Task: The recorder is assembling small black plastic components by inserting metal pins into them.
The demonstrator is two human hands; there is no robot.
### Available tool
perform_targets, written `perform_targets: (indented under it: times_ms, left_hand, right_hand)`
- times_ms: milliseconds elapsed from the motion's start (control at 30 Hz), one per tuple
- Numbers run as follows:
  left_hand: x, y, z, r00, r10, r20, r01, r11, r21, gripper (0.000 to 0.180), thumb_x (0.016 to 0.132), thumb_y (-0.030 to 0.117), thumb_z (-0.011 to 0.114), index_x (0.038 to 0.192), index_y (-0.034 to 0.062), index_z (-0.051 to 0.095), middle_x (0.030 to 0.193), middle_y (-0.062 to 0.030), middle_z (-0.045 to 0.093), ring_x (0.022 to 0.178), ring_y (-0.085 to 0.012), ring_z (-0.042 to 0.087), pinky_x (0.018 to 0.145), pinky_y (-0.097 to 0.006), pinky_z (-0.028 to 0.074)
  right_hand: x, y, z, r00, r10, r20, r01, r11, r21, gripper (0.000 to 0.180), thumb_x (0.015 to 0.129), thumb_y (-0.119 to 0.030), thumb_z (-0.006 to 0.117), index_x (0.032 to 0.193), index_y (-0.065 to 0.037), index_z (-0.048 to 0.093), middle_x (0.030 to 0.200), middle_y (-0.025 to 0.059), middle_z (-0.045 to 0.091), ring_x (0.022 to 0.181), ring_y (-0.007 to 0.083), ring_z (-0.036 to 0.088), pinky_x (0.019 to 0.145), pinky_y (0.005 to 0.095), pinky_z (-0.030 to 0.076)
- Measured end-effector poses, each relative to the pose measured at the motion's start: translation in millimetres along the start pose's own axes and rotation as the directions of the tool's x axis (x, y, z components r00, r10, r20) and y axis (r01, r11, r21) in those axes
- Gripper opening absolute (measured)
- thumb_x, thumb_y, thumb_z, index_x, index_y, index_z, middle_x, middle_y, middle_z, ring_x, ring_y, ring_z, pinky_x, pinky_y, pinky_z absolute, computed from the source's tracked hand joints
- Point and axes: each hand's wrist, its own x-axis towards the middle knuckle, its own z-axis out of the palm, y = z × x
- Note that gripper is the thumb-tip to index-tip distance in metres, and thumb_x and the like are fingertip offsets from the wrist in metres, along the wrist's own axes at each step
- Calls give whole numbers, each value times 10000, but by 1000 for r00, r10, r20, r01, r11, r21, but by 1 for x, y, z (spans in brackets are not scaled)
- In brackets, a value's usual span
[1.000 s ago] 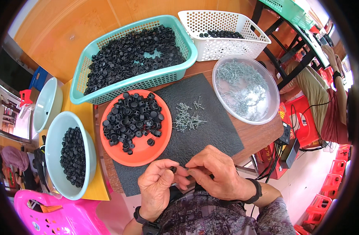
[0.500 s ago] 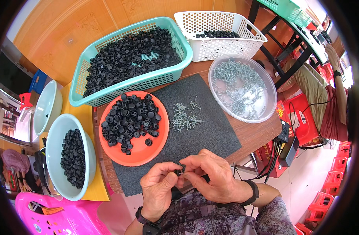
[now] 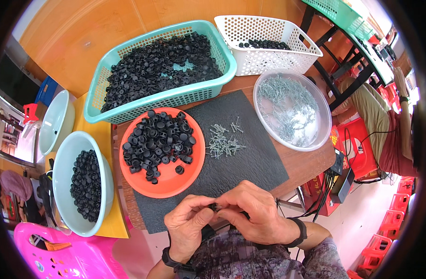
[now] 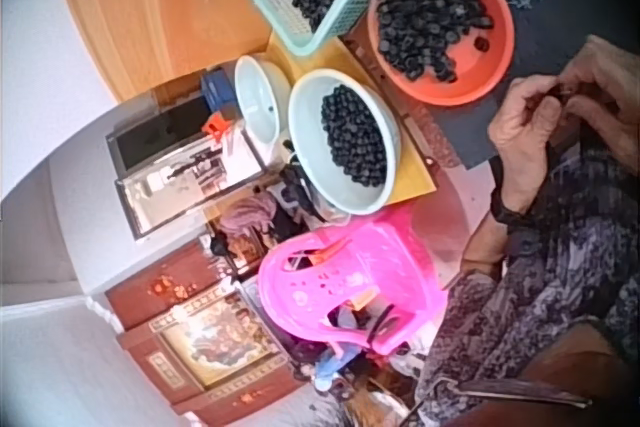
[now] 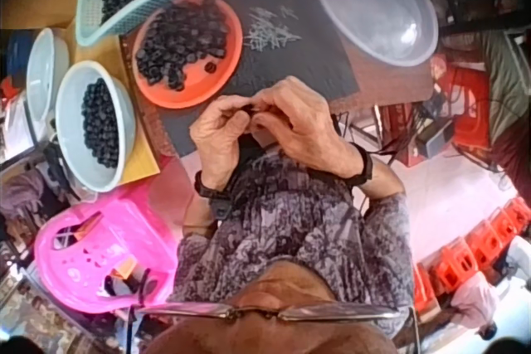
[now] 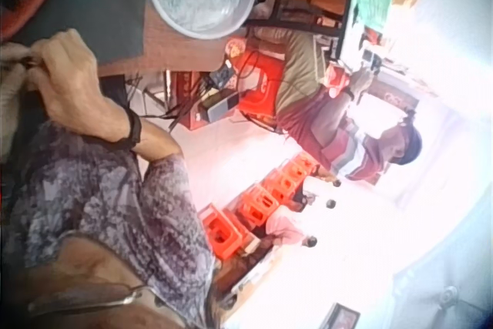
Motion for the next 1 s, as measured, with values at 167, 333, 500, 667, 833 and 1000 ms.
perform_targets:
  times_ms: [167,333,500,667,833,1000]
  left_hand:
    - [-9,0,2,996,-79,-35,77,995,-69,194,814,27,677,967,-67,606,872,-100,621,733,-161,637,664,-255,535]
    - [-11,-3,-2,994,-94,-52,86,987,-136,177,820,32,669,957,-63,610,866,-133,624,710,-182,638,611,-272,538]
    - [-13,-4,-19,995,-63,-74,51,986,-158,206,840,56,657,1004,-58,604,885,-113,632,721,-156,630,637,-252,531]
    - [-12,1,-37,991,-56,-123,30,978,-207,235,850,89,659,1030,-52,606,869,-102,647,727,-137,627,659,-242,526]
    - [-20,3,-45,990,-41,-137,8,972,-235,224,845,81,662,1015,-56,613,892,-118,649,727,-143,630,667,-245,528]
    - [-21,3,-50,982,-19,-188,-32,963,-268,244,807,78,693,960,-87,598,839,-144,634,694,-202,641,596,-306,535]
  right_hand:
    - [1,2,5,993,-119,-16,117,988,-102,210,653,76,677,835,-1,606,763,92,599,662,262,563,573,344,447]
    - [3,1,15,991,-135,27,137,981,-139,214,653,90,682,832,5,600,764,103,608,650,257,559,536,333,444]
    - [17,1,22,978,-151,147,165,982,-89,234,662,40,713,871,9,613,788,106,616,662,264,568,555,341,456]
    - [57,-2,25,968,-111,223,138,984,-109,265,671,1,719,919,-2,627,809,115,606,723,279,577,613,354,475]
    - [86,9,58,904,-289,316,370,899,-236,326,622,37,645,936,-47,635,807,100,568,722,270,540,590,358,456]
    - [105,25,90,819,-289,496,496,792,-357,339,624,-5,615,956,-68,644,742,94,511,712,263,495,574,353,436]
